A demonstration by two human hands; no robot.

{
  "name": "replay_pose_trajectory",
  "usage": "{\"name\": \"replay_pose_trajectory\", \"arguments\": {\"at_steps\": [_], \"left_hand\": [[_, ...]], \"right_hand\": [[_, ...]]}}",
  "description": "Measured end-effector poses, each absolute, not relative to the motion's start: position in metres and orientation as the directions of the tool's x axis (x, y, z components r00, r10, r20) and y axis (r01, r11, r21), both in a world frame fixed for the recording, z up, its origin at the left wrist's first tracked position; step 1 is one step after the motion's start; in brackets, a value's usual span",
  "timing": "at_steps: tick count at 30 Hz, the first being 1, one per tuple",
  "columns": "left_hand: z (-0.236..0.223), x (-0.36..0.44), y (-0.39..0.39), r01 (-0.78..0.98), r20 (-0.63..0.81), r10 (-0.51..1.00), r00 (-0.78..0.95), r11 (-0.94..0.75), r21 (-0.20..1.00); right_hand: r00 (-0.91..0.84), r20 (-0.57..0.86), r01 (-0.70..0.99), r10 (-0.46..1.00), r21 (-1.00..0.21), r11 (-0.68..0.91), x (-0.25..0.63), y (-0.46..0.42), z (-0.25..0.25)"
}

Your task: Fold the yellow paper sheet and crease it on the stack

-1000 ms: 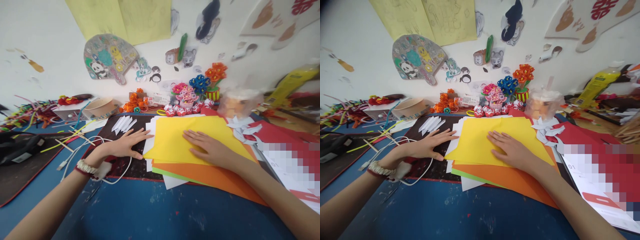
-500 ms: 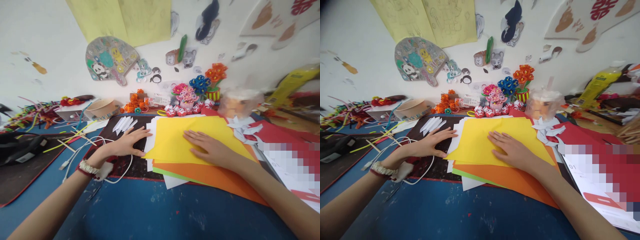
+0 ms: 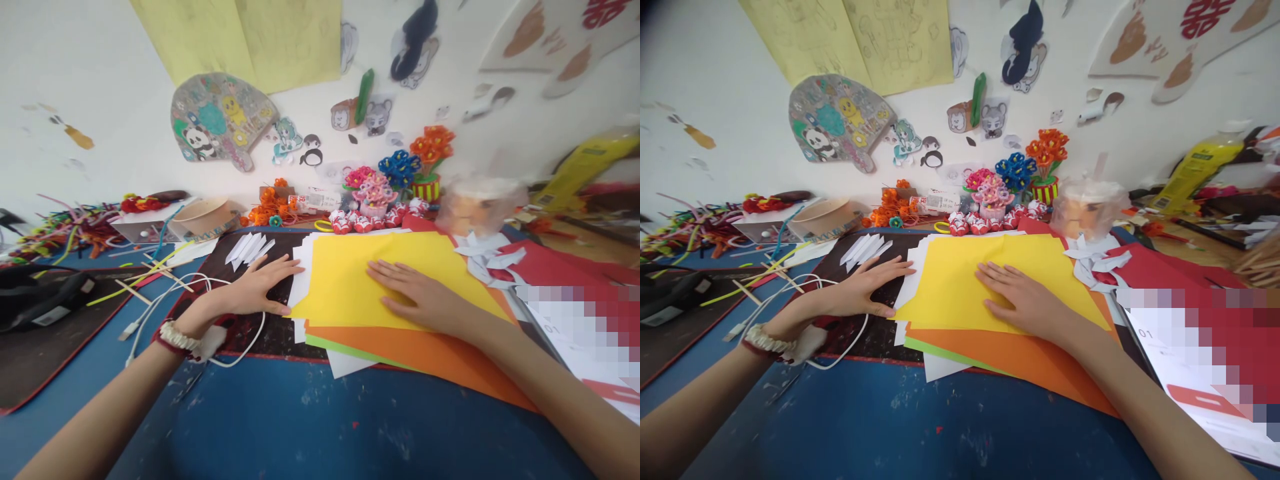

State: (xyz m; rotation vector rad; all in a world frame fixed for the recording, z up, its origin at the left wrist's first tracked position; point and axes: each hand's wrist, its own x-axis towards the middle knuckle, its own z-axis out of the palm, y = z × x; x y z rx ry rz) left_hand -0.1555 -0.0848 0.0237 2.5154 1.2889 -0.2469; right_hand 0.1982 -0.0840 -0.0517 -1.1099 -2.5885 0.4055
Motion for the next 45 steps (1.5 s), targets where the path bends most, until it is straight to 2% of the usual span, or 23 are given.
{"name": "replay_pose_trajectory", "arguments": {"at_steps": [6, 12, 22, 24, 27, 30, 35, 40, 45], "left_hand": [[0.02, -0.158, -0.086, 0.809, -0.286, 0.758, 0.587, -0.56, 0.178], [0.025, -0.16, -0.085, 0.799, -0.348, 0.724, 0.596, -0.579, 0.162], [0.048, -0.165, -0.076, 0.788, -0.445, 0.658, 0.607, -0.572, 0.229], [0.055, -0.161, -0.077, 0.795, -0.379, 0.702, 0.603, -0.564, 0.222], [0.057, -0.138, -0.083, 0.777, -0.137, 0.767, 0.627, -0.602, 0.183], [0.049, -0.1, -0.095, 0.691, 0.005, 0.698, 0.716, -0.71, 0.132], [0.02, -0.055, -0.105, 0.584, -0.042, 0.583, 0.812, -0.81, 0.058], [0.0, -0.055, -0.102, 0.606, -0.126, 0.594, 0.795, -0.788, 0.109], [-0.003, -0.057, -0.103, 0.602, -0.126, 0.59, 0.798, -0.788, 0.125]], "right_hand": [[-0.662, 0.175, 0.645, 0.729, -0.364, 0.672, 0.198, -0.083, -0.053], [-0.664, 0.174, 0.647, 0.727, -0.353, 0.676, 0.198, -0.082, -0.055], [-0.664, 0.183, 0.647, 0.725, -0.345, 0.68, 0.198, -0.082, -0.055], [-0.666, 0.174, 0.651, 0.726, -0.34, 0.679, 0.198, -0.082, -0.054], [-0.668, 0.165, 0.65, 0.725, -0.346, 0.677, 0.196, -0.082, -0.05], [-0.673, 0.159, 0.647, 0.723, -0.348, 0.679, 0.195, -0.082, -0.046], [-0.682, 0.153, 0.648, 0.715, -0.328, 0.687, 0.195, -0.081, -0.044], [-0.687, 0.154, 0.644, 0.711, -0.325, 0.693, 0.195, -0.081, -0.043], [-0.686, 0.175, 0.634, 0.707, -0.335, 0.698, 0.195, -0.08, -0.044]]}}
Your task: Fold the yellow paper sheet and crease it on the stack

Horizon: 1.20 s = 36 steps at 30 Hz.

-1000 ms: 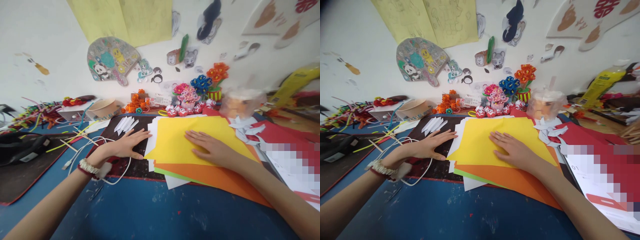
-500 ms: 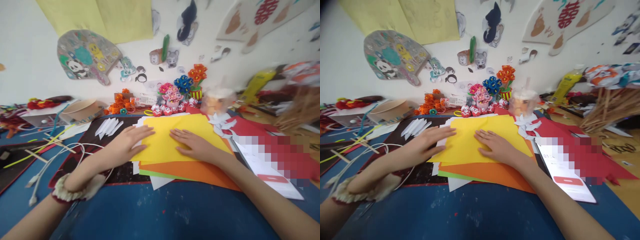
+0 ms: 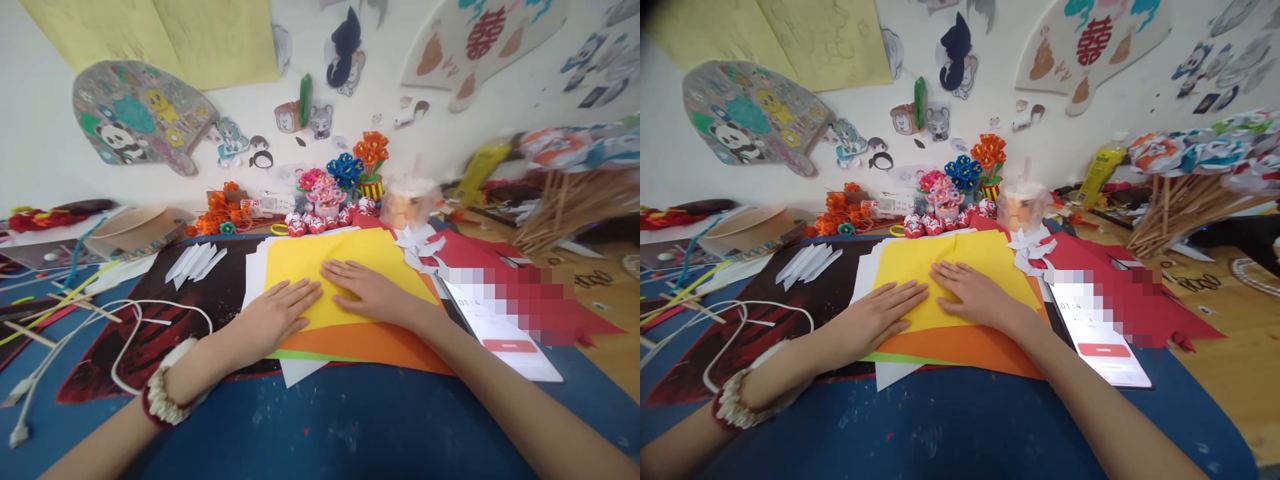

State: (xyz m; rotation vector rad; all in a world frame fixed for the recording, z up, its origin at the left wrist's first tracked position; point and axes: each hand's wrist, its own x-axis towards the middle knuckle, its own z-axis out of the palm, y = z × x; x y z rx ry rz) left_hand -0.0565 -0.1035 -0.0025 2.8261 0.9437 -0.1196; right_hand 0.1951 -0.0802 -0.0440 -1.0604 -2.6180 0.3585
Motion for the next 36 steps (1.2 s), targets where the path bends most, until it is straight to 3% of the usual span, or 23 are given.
{"name": "replay_pose_trajectory", "arguments": {"at_steps": [7, 20, 36], "left_hand": [[-0.002, -0.056, -0.104, 0.615, -0.199, 0.592, 0.781, -0.783, 0.088], [-0.003, -0.057, -0.106, 0.619, -0.168, 0.599, 0.783, -0.777, 0.116], [-0.006, -0.067, -0.107, 0.538, -0.102, 0.54, 0.835, -0.841, -0.048]], "right_hand": [[-0.685, 0.173, 0.634, 0.707, -0.336, 0.697, 0.195, -0.079, -0.046], [-0.688, 0.147, 0.649, 0.711, -0.313, 0.693, 0.194, -0.082, -0.041], [-0.687, 0.168, 0.647, 0.707, -0.304, 0.7, 0.196, -0.081, -0.046]]}}
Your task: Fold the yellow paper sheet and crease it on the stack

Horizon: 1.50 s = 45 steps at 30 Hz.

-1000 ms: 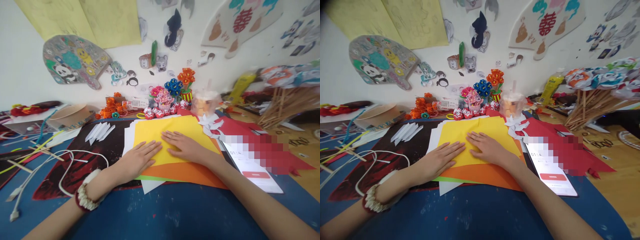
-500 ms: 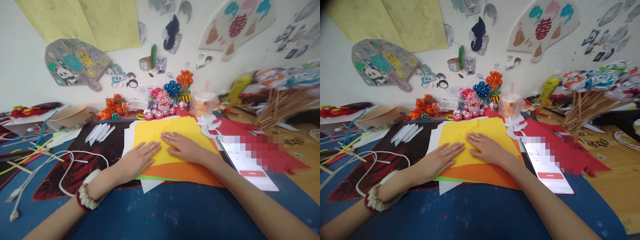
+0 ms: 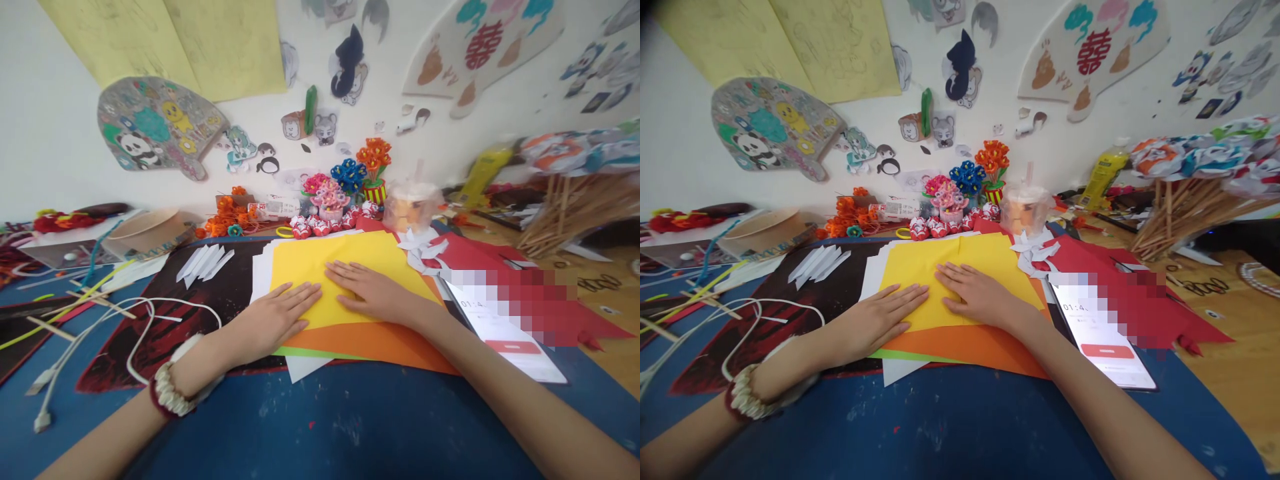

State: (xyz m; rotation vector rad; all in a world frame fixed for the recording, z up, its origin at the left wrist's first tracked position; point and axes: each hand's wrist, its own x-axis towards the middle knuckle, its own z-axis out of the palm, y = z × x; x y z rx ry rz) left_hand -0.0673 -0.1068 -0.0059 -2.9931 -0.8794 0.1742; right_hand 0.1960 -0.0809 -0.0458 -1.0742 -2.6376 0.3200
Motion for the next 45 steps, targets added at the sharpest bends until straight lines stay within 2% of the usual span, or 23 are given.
{"name": "replay_pose_trajectory", "arguments": {"at_steps": [10, 15, 27, 30, 35, 40, 45], "left_hand": [[-0.007, -0.102, -0.144, 0.658, 0.028, 0.669, 0.743, -0.721, -0.217], [-0.011, -0.128, -0.162, 0.708, 0.105, 0.708, 0.698, -0.659, -0.255], [0.003, -0.15, -0.18, 0.731, 0.184, 0.728, 0.66, -0.566, -0.382], [0.021, -0.148, -0.18, 0.757, 0.184, 0.761, 0.622, -0.525, -0.389], [0.043, -0.135, -0.175, 0.795, 0.271, 0.765, 0.584, -0.472, -0.38], [0.026, -0.088, -0.161, 0.751, 0.174, 0.735, 0.655, -0.611, -0.249], [0.002, -0.054, -0.147, 0.72, 0.106, 0.72, 0.686, -0.65, -0.243]], "right_hand": [[-0.685, 0.167, 0.641, 0.71, -0.326, 0.695, 0.198, -0.079, -0.052], [-0.69, 0.154, 0.643, 0.707, -0.317, 0.697, 0.198, -0.079, -0.052], [-0.676, 0.147, 0.656, 0.722, -0.325, 0.681, 0.197, -0.082, -0.053], [-0.672, 0.129, 0.666, 0.729, -0.325, 0.671, 0.197, -0.083, -0.052], [-0.678, 0.116, 0.663, 0.726, -0.331, 0.672, 0.196, -0.082, -0.052], [-0.68, 0.18, 0.641, 0.711, -0.327, 0.695, 0.196, -0.08, -0.057], [-0.679, 0.192, 0.638, 0.708, -0.322, 0.699, 0.194, -0.08, -0.057]]}}
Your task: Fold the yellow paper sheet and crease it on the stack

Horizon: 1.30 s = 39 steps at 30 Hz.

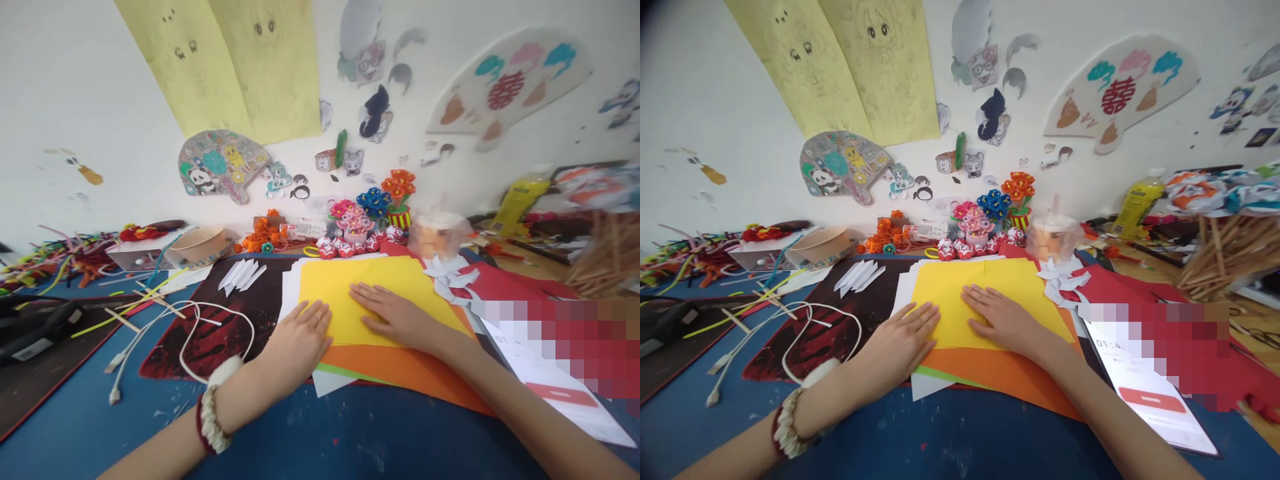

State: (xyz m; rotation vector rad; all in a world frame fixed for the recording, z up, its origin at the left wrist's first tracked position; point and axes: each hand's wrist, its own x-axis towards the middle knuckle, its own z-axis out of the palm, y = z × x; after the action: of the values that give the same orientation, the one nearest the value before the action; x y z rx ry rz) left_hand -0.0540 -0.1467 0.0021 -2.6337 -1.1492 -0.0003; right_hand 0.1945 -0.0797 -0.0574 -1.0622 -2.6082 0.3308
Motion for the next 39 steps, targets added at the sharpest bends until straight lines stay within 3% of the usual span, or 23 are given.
{"name": "replay_pose_trajectory", "arguments": {"at_steps": [10, 18, 24, 32, 39], "left_hand": [[-0.008, -0.1, -0.174, 0.754, 0.139, 0.778, 0.613, -0.523, -0.396], [-0.004, -0.124, -0.186, 0.767, 0.146, 0.805, 0.575, -0.469, -0.439], [0.012, -0.089, -0.172, 0.797, 0.177, 0.846, 0.503, -0.374, -0.474], [-0.012, -0.028, -0.138, 0.751, 0.145, 0.742, 0.655, -0.616, -0.237], [-0.012, -0.072, -0.144, 0.812, 0.182, 0.799, 0.573, -0.524, -0.256]], "right_hand": [[-0.684, 0.189, 0.625, 0.704, -0.344, 0.7, 0.196, -0.08, -0.055], [-0.68, 0.179, 0.632, 0.711, -0.347, 0.692, 0.195, -0.081, -0.055], [-0.676, 0.204, 0.625, 0.708, -0.352, 0.697, 0.194, -0.08, -0.058], [-0.686, 0.209, 0.619, 0.697, -0.336, 0.709, 0.194, -0.08, -0.056], [-0.675, 0.199, 0.632, 0.711, -0.343, 0.695, 0.196, -0.079, -0.059]]}}
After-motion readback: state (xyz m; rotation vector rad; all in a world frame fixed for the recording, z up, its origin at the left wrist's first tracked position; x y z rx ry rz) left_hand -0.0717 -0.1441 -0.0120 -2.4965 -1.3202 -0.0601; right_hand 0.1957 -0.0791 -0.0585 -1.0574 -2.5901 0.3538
